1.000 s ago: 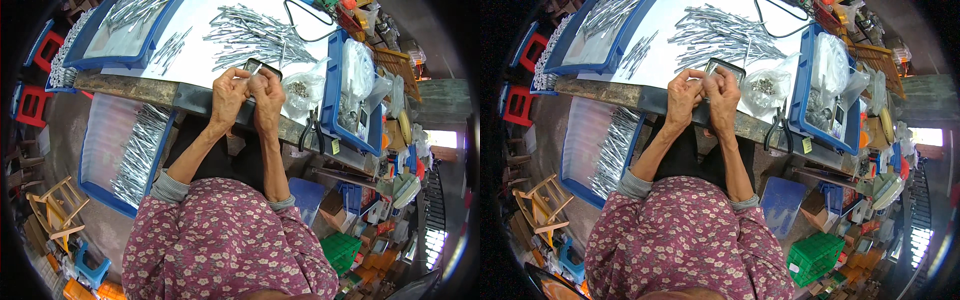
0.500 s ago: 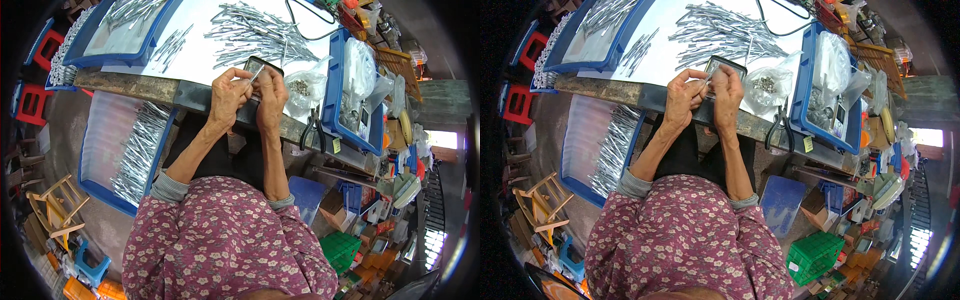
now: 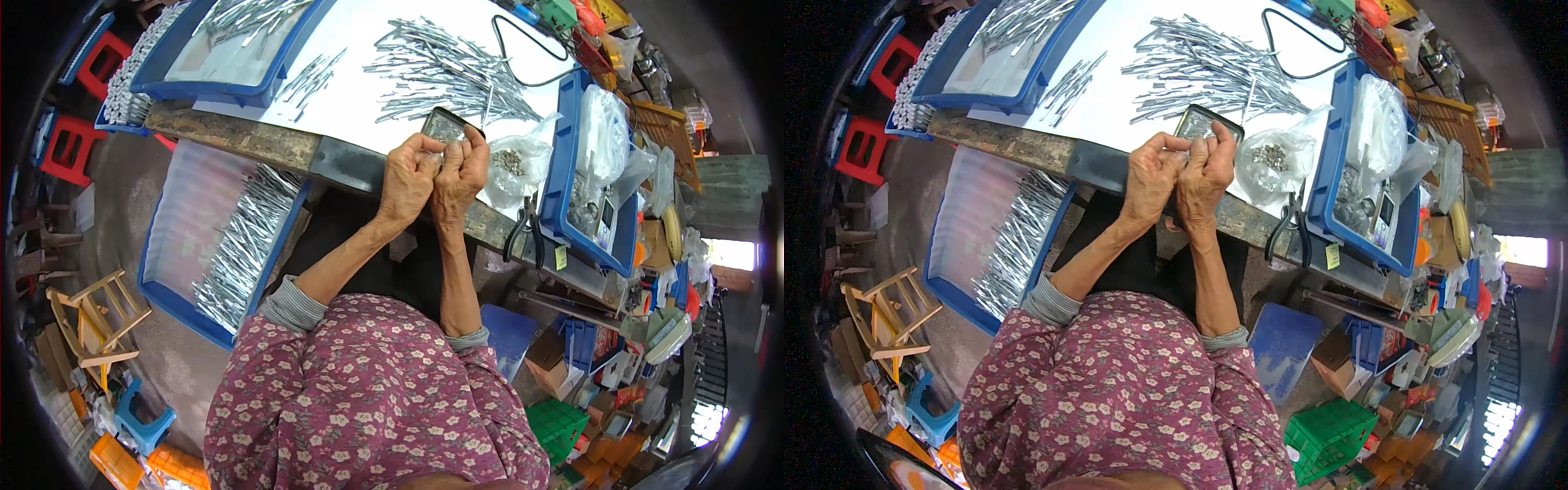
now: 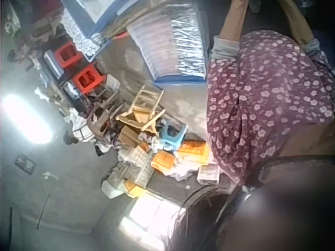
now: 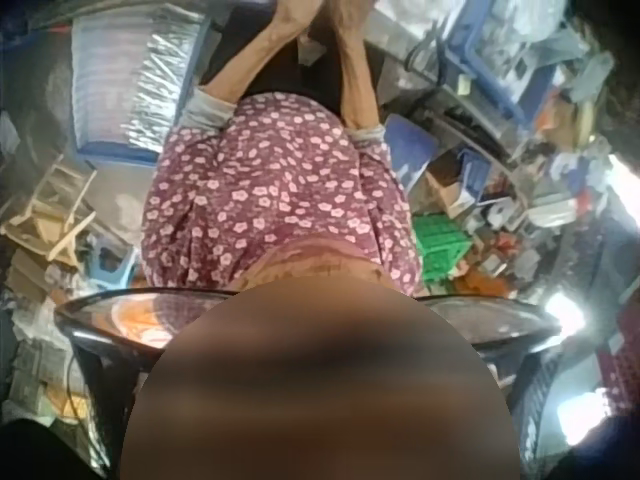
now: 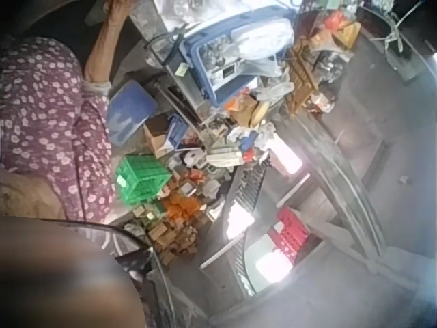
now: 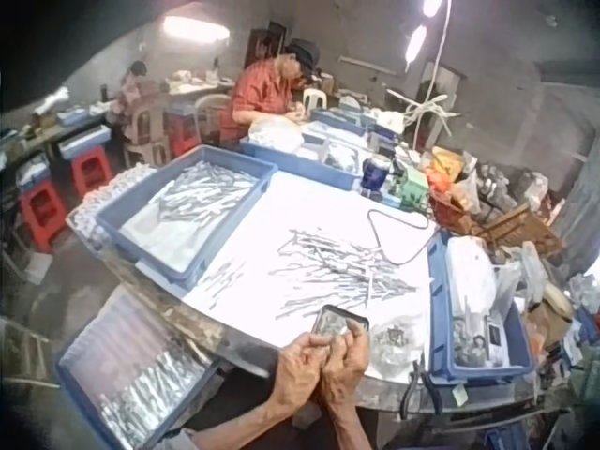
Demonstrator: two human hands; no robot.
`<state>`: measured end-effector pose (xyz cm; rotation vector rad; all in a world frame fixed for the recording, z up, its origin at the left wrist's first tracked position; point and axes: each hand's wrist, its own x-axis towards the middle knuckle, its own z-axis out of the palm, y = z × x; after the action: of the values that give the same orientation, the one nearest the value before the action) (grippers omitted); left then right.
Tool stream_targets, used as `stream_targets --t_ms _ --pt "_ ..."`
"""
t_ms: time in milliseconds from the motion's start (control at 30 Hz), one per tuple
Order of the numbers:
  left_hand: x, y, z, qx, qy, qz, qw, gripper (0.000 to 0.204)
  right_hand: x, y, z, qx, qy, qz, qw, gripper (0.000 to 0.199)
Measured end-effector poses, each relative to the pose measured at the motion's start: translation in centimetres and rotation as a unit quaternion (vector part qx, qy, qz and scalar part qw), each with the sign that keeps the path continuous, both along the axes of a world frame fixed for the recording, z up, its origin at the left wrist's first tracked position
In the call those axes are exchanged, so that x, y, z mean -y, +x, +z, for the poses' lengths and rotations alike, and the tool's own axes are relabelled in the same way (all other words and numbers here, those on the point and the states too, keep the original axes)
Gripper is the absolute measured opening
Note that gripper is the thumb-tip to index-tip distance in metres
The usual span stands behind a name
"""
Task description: Manually picking up, checking, and placing small metal pins into a container at a manufacturing workbench.
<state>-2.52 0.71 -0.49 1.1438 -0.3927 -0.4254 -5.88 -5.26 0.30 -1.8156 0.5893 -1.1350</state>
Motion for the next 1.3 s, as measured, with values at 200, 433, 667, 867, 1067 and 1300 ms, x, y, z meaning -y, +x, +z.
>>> stream_targets --t_ms 200,433,667,867,1067,1300 --pt "-0.5 0.6 0.3 0.038 0.037 -0.002 0.999 0.005 0.1 0.0 0.7 -0.037 0.068 0.023 0.997 0.028" --pt "-2.4 6.2 0.6 0.253 0.222 0.111 0.935 0.011 1.8 -0.8 0.8 -0.064 0.035 0.063 0.995 0.025" --pt "-4.5 14.5 -0.6 0.487 0.367 0.284 0.74 0.015 3.6 -2.5 0.2 -0.175 -0.094 0.039 0.979 0.017" --pt "-4.7 16.4 -1.9 0.496 0.476 0.261 0.677 0.02 4.1 -2.0 0.2 -0.232 -0.206 0.023 0.95 0.011" --pt "-4.1 15.4 -1.4 0.549 0.4 0.288 0.675 0.014 3.9 -1.2 0.7 -0.289 -0.247 0.043 0.924 0.013" --pt "-0.7 10.2 -0.6 0.444 0.282 0.061 0.848 0.012 4.3 -0.1 -0.6 -0.328 -0.258 0.016 0.909 0.016"
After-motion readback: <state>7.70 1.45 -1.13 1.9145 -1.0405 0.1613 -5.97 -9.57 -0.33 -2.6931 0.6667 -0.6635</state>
